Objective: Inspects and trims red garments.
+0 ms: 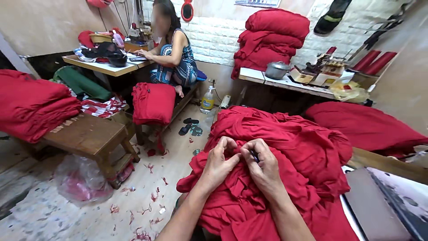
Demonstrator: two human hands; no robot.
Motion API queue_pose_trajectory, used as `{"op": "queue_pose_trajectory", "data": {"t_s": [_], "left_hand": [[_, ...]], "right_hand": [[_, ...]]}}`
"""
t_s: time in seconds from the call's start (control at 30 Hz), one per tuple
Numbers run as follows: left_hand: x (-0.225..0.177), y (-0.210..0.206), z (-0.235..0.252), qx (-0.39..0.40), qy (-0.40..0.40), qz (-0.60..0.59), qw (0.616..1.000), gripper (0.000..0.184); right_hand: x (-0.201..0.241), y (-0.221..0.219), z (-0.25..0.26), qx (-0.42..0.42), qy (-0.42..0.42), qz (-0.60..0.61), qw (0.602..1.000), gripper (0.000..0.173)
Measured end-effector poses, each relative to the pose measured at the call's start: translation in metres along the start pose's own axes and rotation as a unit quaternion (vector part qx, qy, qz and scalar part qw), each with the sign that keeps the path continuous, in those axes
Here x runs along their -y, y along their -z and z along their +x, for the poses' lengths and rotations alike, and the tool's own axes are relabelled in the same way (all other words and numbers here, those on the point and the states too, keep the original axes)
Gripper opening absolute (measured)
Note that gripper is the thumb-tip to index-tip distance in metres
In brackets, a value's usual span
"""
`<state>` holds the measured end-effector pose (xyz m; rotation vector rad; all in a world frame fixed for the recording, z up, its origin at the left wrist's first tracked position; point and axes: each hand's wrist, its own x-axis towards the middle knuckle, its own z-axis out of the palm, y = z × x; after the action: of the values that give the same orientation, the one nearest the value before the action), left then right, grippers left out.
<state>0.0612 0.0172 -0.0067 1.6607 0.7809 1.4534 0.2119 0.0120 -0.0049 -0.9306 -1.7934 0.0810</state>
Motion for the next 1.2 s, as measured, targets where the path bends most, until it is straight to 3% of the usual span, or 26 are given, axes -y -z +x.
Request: {"op": "queue_pose_trajectory", "data": {"t_s": [0.2,0.4,0.53,0.67,0.77,0.87,0.93,1.07,1.2], "left_hand": [[0.005,0.005,0.001,-0.012,0.022,-0.103,0.994,0.026],[0.007,0.004,0.001,-0.014,0.032,-0.121,0.992,0.026],[0.010,0.002,0.000,-0.002,0.016,-0.099,0.995,0.027],[0.007,-0.001,-0.001,0.016,-0.017,0.010,1.000,0.025],[0.007,-0.003,-0.001,-0.003,-0.020,0.036,0.999,0.022],[0.010,0.002,0.000,-0.028,0.021,-0.078,0.996,0.024],[0.012,0.005,0.001,-0.036,0.038,-0.147,0.988,0.025],[0.014,0.006,0.001,-0.043,0.057,-0.177,0.982,0.024],[0.016,0.006,0.000,-0.037,0.059,-0.184,0.980,0.020]], "right_hand": [[0.000,0.003,0.003,-0.043,-0.042,0.055,0.997,0.022],[-0.002,-0.002,-0.002,-0.010,0.044,-0.067,0.997,0.018],[0.000,-0.004,-0.002,-0.028,0.060,-0.123,0.990,0.011],[0.002,-0.004,-0.001,-0.040,0.048,-0.110,0.992,0.015],[0.002,-0.002,-0.001,-0.048,0.021,0.038,0.998,0.017],[0.009,0.007,0.001,-0.089,-0.046,0.283,0.954,0.035],[0.010,0.011,0.004,-0.116,-0.076,0.333,0.933,0.037],[0.002,0.008,0.000,-0.079,-0.065,0.166,0.981,0.011],[-0.003,0.003,-0.005,-0.016,0.009,-0.018,1.000,0.019]]}}
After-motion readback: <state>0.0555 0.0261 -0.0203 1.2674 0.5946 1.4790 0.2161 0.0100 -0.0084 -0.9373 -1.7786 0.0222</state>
